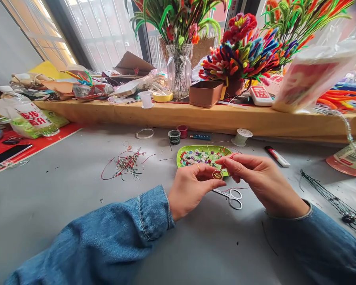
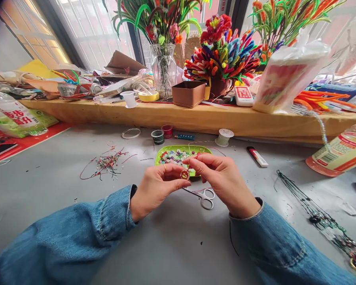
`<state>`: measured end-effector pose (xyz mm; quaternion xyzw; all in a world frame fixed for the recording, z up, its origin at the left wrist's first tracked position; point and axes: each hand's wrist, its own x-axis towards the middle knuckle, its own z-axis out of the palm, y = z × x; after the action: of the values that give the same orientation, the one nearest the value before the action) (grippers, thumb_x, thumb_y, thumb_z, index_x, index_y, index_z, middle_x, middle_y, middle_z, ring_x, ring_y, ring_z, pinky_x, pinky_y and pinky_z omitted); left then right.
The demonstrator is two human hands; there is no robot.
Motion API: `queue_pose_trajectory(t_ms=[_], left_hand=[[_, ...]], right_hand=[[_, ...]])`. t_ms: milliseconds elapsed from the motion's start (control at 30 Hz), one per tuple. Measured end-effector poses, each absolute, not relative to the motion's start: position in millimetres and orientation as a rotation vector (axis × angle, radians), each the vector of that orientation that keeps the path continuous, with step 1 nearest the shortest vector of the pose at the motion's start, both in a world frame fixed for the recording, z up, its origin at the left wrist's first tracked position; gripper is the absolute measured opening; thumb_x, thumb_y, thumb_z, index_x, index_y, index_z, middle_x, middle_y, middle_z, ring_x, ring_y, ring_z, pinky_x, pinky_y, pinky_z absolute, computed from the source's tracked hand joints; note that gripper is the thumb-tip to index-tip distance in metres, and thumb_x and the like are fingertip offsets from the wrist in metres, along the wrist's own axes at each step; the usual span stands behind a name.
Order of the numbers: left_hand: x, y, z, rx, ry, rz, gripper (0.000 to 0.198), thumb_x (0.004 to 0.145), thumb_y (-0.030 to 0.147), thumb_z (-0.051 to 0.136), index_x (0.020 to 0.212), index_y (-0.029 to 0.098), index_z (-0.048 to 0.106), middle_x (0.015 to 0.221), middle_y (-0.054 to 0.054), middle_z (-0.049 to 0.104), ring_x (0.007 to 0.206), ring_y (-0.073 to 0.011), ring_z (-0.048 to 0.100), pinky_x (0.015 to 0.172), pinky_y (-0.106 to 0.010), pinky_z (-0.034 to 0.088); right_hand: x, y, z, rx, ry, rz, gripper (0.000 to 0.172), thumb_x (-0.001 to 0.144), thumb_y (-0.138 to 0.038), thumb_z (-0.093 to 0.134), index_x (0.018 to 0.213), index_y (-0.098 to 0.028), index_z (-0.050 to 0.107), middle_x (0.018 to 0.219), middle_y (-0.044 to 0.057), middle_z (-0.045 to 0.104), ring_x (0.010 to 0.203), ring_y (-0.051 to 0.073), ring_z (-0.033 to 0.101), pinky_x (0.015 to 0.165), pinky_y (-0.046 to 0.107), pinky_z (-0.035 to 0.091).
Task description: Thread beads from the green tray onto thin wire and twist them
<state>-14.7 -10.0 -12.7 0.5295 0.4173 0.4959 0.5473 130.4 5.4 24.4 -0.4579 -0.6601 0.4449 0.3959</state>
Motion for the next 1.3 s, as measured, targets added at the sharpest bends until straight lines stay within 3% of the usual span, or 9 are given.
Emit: queue_pose_trajectory(t_ms=[100, 233, 333, 467, 733, 933, 1300], left_hand=[[-15, -10, -12, 1.277, 0.922, 1.102, 0.029, 0.056, 0.021, 0.068, 0.083, 0.014, 0.060, 0.074, -0.005, 0.065, 0.073, -0.0169, 0.060, 0.072, -0.032, 0.047], [-17, -9, -8, 1.349, 0.894, 1.067, 0.041, 0.055, 0.022, 0.069, 0.094, 0.016, 0.058, 0.094, -0.007, 0.062, 0.085, -0.0187, 0.057, 0.075, -0.032, 0.046], [-20, -7, -5, 1.330, 0.866, 1.067, 0.036, 0.063, 0.026, 0.064, 0.096, 0.016, 0.058, 0.100, -0.008, 0.060, 0.091, -0.0196, 0.055, 0.078, -0.031, 0.044], [-21, -3, -3, 1.242, 0.822, 1.092, 0.029, 0.074, 0.034, 0.050, 0.094, 0.015, 0.061, 0.101, -0.009, 0.061, 0.096, -0.0211, 0.054, 0.080, -0.032, 0.041], [-16, 3, -4, 1.189, 0.709, 1.089, 0.031, 0.074, 0.036, 0.050, 0.092, 0.015, 0.064, 0.090, -0.007, 0.065, 0.091, -0.0203, 0.056, 0.083, -0.034, 0.039], [-15, 3, -1, 1.307, 0.714, 1.150, 0.023, 0.071, 0.030, 0.056, 0.086, 0.016, 0.066, 0.088, -0.004, 0.066, 0.088, -0.0184, 0.057, 0.082, -0.031, 0.040], [-14, 6, -7, 1.212, 0.733, 1.117, 0.023, 0.066, 0.028, 0.061, 0.084, 0.014, 0.066, 0.085, -0.006, 0.067, 0.086, -0.0191, 0.059, 0.081, -0.033, 0.043]], right_hand=[[132, 5, 27, -1.141, -1.696, 1.099, 0.021, 0.072, -0.036, 0.054, 0.077, -0.020, 0.066, 0.067, 0.001, 0.054, 0.058, 0.009, 0.041, 0.051, 0.021, 0.034], [138, 6, 28, -1.104, -1.662, 1.103, 0.017, 0.072, -0.034, 0.055, 0.076, -0.022, 0.067, 0.069, 0.000, 0.056, 0.057, 0.008, 0.040, 0.050, 0.020, 0.034], [140, 7, 29, -1.079, -1.658, 1.114, 0.017, 0.073, -0.034, 0.055, 0.077, -0.022, 0.067, 0.067, 0.000, 0.055, 0.057, 0.008, 0.040, 0.050, 0.021, 0.034], [139, 7, 30, -1.084, -1.684, 1.111, 0.020, 0.072, -0.036, 0.054, 0.077, -0.021, 0.067, 0.064, 0.000, 0.053, 0.057, 0.009, 0.040, 0.050, 0.022, 0.033], [137, 6, 31, -1.128, -1.757, 1.074, 0.022, 0.072, -0.039, 0.053, 0.078, -0.022, 0.066, 0.069, 0.001, 0.056, 0.060, 0.011, 0.044, 0.051, 0.023, 0.033], [135, 6, 31, -1.007, -1.796, 1.005, 0.016, 0.073, -0.034, 0.054, 0.072, -0.022, 0.065, 0.080, 0.002, 0.056, 0.082, 0.015, 0.049, 0.073, 0.026, 0.039], [135, 5, 31, -1.027, -1.750, 1.091, 0.021, 0.076, -0.033, 0.050, 0.075, -0.017, 0.064, 0.072, 0.001, 0.054, 0.065, 0.010, 0.046, 0.057, 0.022, 0.036]])
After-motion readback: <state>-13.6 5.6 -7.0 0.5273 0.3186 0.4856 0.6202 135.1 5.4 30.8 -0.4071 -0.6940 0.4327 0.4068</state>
